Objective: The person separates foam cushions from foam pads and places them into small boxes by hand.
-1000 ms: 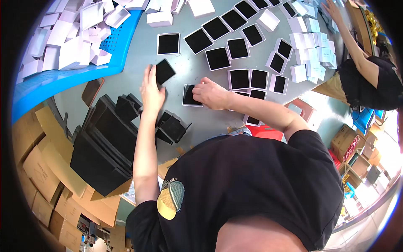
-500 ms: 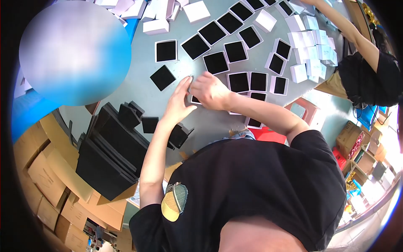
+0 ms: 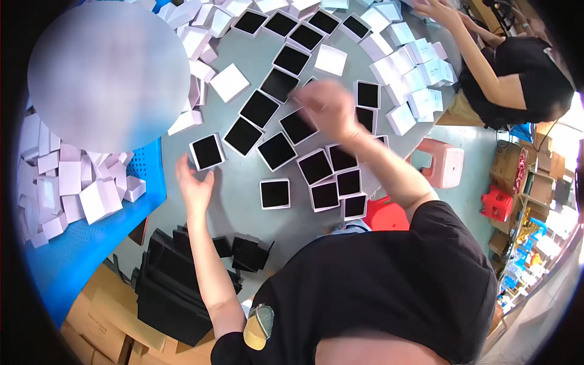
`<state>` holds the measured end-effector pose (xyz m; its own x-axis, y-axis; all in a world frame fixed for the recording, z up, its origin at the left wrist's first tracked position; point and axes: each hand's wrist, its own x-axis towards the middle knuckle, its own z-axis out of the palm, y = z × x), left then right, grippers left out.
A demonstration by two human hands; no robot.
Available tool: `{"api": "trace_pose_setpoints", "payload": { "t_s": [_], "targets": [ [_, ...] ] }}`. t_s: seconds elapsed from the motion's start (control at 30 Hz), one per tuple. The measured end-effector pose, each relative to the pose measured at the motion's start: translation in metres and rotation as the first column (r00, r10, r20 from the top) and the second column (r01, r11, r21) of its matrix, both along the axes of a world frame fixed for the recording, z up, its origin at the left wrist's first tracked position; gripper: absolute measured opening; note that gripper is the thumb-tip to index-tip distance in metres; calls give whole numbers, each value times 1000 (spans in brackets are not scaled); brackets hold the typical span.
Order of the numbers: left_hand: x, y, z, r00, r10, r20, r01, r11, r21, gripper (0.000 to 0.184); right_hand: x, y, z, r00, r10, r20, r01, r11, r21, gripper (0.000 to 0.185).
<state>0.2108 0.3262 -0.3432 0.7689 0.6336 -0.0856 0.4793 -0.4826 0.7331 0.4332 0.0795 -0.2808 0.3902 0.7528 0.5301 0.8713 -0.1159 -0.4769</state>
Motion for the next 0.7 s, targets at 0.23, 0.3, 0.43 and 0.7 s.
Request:
{"api": "trace_pose_setpoints", "payload": {
  "t_s": [0.23,0.3,0.43,0.7],
  "targets": [
    [30,-32,-21,991,-79,-107,75,996,-43,61,140,-77,-72,849,-486,207,525,818,-233,11],
    [39,-46,-17,992,-75,-106,75,997,3,52,141,-80,-86,879,-436,192,476,821,-317,12],
    [52,-62,-17,975,-223,-25,224,967,122,49,169,-73,-90,863,-198,464,486,575,-658,16],
    [14,-14,44,954,-298,31,299,937,-180,47,222,-60,-76,961,-74,266,273,395,-877,25]
  ]
}}
